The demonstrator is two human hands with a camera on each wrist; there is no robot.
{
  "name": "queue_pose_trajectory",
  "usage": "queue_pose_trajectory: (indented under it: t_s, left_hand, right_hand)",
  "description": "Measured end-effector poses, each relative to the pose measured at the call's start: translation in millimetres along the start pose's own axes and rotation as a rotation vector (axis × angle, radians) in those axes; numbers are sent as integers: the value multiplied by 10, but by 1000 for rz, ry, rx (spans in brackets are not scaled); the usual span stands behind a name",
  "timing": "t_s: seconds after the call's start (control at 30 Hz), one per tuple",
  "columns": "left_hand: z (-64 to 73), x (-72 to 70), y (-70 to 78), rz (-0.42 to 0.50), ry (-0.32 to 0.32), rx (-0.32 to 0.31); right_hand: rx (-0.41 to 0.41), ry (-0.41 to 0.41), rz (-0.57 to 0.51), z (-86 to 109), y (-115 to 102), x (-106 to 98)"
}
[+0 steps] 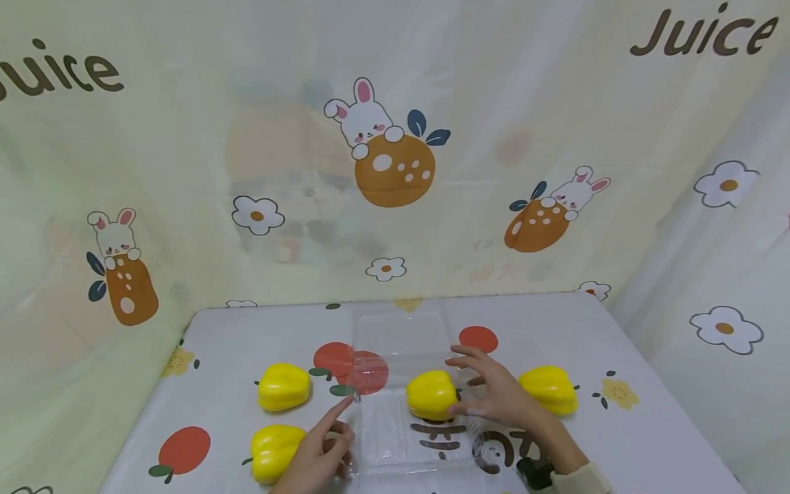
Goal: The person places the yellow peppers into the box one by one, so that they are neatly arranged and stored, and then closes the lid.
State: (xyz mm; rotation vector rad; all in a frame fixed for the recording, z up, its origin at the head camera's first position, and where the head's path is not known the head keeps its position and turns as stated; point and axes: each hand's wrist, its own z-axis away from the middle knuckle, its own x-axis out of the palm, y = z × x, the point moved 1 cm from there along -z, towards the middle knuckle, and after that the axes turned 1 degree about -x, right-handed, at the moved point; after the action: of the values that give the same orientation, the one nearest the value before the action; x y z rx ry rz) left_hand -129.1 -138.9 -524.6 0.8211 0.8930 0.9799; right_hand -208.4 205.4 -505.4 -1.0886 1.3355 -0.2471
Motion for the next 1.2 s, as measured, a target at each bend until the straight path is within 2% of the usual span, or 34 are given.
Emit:
queue_pose_trajectory:
  t_s: [0.27,0.5,0.97,1.2]
  left_hand:
    - [4,10,11,-11,14,-17]
    - [15,8,17,-5,11,-22]
    - [9,2,7,11,-2,-26]
    - [4,0,6,4,-6,-25]
  right_hand:
    - [68,12,-3,60,-2,-144]
    - [106,29,64,125,37,-295]
    - [107,98,211,284,127,-594]
    - [87,174,264,410,222,-777]
